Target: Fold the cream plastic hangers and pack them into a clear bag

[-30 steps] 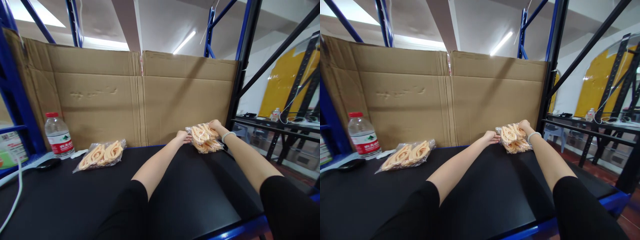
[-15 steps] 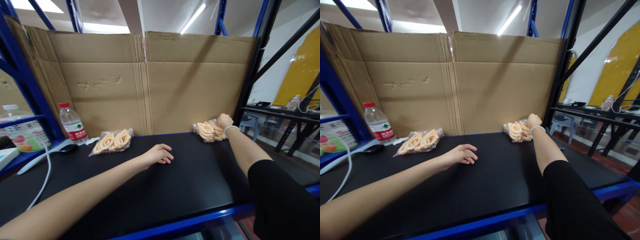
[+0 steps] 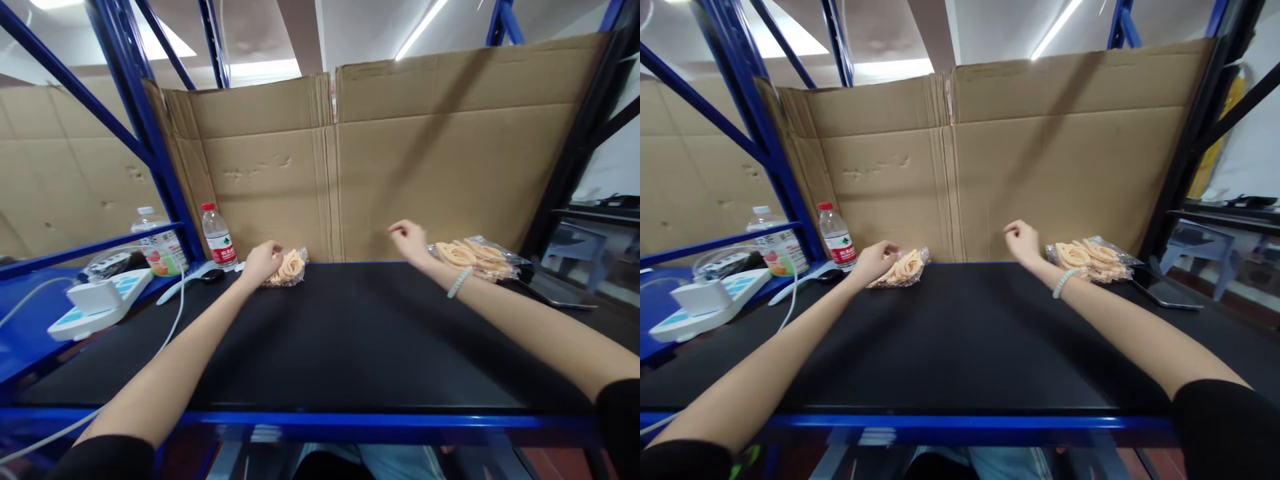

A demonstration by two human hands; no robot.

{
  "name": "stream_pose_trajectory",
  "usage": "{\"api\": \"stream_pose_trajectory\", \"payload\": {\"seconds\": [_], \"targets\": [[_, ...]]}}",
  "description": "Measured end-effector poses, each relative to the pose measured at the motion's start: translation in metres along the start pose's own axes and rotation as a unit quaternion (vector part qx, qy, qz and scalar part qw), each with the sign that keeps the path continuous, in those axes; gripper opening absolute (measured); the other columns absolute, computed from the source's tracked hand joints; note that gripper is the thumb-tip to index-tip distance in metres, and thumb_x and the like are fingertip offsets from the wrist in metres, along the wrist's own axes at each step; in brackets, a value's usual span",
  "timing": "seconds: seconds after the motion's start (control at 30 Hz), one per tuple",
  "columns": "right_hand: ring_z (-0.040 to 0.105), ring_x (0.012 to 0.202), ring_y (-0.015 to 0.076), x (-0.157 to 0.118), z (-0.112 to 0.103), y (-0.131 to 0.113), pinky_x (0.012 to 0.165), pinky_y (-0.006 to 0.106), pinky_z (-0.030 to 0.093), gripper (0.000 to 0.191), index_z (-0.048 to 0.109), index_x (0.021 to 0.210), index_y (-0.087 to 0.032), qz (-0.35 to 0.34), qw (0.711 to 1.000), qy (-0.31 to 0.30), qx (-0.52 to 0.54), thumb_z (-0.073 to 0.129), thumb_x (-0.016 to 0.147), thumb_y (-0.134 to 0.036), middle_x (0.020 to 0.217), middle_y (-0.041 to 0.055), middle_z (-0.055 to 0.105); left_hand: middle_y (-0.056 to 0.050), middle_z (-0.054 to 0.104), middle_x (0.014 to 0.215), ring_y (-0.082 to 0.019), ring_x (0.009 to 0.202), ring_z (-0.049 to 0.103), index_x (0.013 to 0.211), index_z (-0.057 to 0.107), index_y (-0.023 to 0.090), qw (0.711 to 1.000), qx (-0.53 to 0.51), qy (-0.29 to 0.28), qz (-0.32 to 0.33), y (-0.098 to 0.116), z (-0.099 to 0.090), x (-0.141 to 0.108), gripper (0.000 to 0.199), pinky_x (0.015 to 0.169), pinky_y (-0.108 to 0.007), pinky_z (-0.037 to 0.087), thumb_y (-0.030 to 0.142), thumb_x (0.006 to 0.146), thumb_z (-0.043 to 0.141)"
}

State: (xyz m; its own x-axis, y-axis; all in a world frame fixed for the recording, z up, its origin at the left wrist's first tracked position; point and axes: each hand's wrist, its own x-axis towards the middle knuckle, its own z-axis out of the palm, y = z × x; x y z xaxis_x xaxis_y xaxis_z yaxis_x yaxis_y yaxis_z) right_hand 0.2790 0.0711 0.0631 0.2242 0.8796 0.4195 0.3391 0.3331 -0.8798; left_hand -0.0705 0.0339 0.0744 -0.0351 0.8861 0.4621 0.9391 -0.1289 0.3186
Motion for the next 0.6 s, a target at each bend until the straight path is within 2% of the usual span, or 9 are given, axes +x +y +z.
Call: {"api": "stream_pose_trajectory", "payload": {"seconds": [0.03,0.13,0.2,0.27,0.4,0.5,0.6], "targets": [[0.058,0.078,0.0175,-0.012,0.026,-0.007,0.071,0.026,0.046,0.017,0.061,0.087,-0.015,0.036,0.997,-0.066,0.024,0.050,0.079,-0.005,0.083,0.0064,0.064,-0.013,0.065,0.111,-0.027,0.107,0.058,0.105,0.062,0.010,0.999,0.018,0.006,-0.029,-0.013,-0.001,0.003,0.031,0.090,-0.031,0.044,0.018,0.078,0.050],[0.057,0.060,0.0142,-0.040,0.098,-0.023,0.057,0.025,0.049,0.010,0.060,0.081,-0.013,0.101,0.974,-0.193,0.068,0.055,0.081,-0.005,0.069,0.0035,0.062,-0.019,0.063,0.111,-0.032,0.112,0.055,0.102,0.062,0.007,0.993,0.055,-0.006,-0.108,-0.047,0.001,0.004,0.028,0.089,-0.034,0.043,0.022,0.081,0.051],[0.057,0.059,0.0113,-0.047,0.136,-0.029,0.056,0.022,0.049,0.009,0.059,0.082,-0.012,0.135,0.957,-0.239,0.093,0.054,0.085,-0.006,0.071,0.0022,0.061,-0.017,0.067,0.096,-0.032,0.101,0.061,0.090,0.064,0.008,0.986,0.067,-0.039,-0.148,-0.061,0.005,0.002,0.025,0.083,-0.035,0.046,0.028,0.085,0.051],[0.057,0.062,0.0103,-0.045,0.166,-0.034,0.056,0.022,0.050,0.004,0.059,0.088,-0.011,0.172,0.943,-0.264,0.106,0.055,0.090,-0.012,0.079,0.0018,0.060,-0.011,0.067,0.087,-0.025,0.091,0.064,0.084,0.064,0.011,0.981,0.072,-0.070,-0.169,-0.068,0.009,0.000,0.028,0.079,-0.035,0.048,0.035,0.089,0.051],[0.060,0.072,0.0130,-0.036,0.203,-0.036,0.060,0.026,0.053,0.020,0.057,0.105,-0.012,0.236,0.917,-0.300,0.115,0.056,0.094,-0.028,0.093,0.0038,0.060,-0.005,0.064,0.092,-0.018,0.086,0.062,0.092,0.062,0.013,0.975,0.067,-0.097,-0.187,-0.072,0.014,0.004,0.029,0.080,-0.037,0.050,0.041,0.091,0.053],[0.061,0.075,0.0142,-0.035,0.218,-0.035,0.063,0.028,0.054,0.022,0.057,0.108,-0.013,0.253,0.910,-0.308,0.119,0.055,0.094,-0.030,0.097,0.0050,0.060,-0.005,0.063,0.092,-0.018,0.085,0.061,0.092,0.061,0.013,0.974,0.050,-0.095,-0.197,-0.072,0.015,0.007,0.028,0.079,-0.036,0.050,0.040,0.091,0.054],[0.061,0.076,0.0145,-0.039,0.227,-0.034,0.064,0.029,0.054,0.022,0.057,0.109,-0.013,0.249,0.915,-0.296,0.117,0.056,0.094,-0.029,0.098,0.0052,0.060,-0.004,0.063,0.087,-0.017,0.081,0.061,0.089,0.061,0.012,0.976,0.025,-0.073,-0.202,-0.073,0.015,0.008,0.028,0.076,-0.036,0.050,0.040,0.090,0.055]]}}
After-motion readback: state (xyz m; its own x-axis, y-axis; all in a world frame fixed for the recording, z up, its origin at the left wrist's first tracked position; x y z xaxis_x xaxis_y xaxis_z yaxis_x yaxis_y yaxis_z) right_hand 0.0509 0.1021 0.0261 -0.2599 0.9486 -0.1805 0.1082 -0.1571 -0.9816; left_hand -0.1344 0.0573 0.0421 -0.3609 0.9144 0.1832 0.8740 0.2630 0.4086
